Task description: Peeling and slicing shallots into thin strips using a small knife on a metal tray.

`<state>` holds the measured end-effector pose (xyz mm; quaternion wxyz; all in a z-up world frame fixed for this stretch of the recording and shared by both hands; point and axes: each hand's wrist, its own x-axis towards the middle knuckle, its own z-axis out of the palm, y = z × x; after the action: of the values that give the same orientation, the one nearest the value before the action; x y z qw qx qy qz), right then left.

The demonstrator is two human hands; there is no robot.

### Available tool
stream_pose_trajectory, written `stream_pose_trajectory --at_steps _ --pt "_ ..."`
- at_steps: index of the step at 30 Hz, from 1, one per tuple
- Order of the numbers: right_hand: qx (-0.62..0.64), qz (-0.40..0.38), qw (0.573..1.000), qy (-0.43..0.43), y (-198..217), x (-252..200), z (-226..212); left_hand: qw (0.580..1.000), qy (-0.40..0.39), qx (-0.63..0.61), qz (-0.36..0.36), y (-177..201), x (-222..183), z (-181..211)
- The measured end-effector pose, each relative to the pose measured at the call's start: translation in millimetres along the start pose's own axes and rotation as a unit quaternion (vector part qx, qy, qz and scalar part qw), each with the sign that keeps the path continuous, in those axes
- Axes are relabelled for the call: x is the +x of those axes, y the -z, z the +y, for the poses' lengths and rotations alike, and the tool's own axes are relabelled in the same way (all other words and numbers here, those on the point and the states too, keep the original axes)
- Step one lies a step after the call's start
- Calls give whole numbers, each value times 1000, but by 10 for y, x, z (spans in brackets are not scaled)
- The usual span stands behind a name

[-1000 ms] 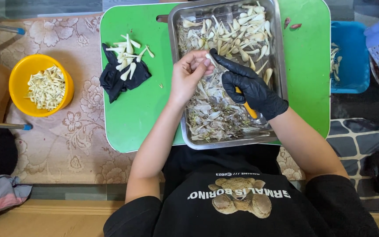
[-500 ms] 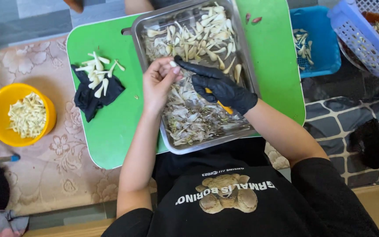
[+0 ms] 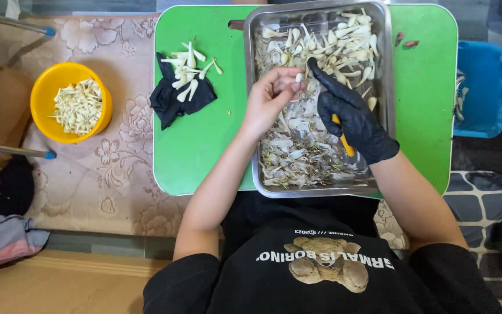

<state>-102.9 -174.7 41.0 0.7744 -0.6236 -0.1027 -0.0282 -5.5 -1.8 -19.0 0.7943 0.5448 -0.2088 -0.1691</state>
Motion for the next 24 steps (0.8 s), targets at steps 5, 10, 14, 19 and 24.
stream_pose_trajectory --at_steps 5,10,14,19,24 --pt "9 -16 999 -31 -5 -47 121 1000 -5 -5 4 63 27 -110" --pt "24 16 999 -15 27 -35 172 1000 -7 -3 0 11 -3 40" --pt "36 33 999 -12 69 -32 173 1000 3 7 -17 -30 -8 109" --pt "50 41 998 4 125 -42 274 1000 8 23 -15 -25 -12 127" --pt "48 44 998 9 128 -46 189 1000 5 22 -22 -63 -23 244"
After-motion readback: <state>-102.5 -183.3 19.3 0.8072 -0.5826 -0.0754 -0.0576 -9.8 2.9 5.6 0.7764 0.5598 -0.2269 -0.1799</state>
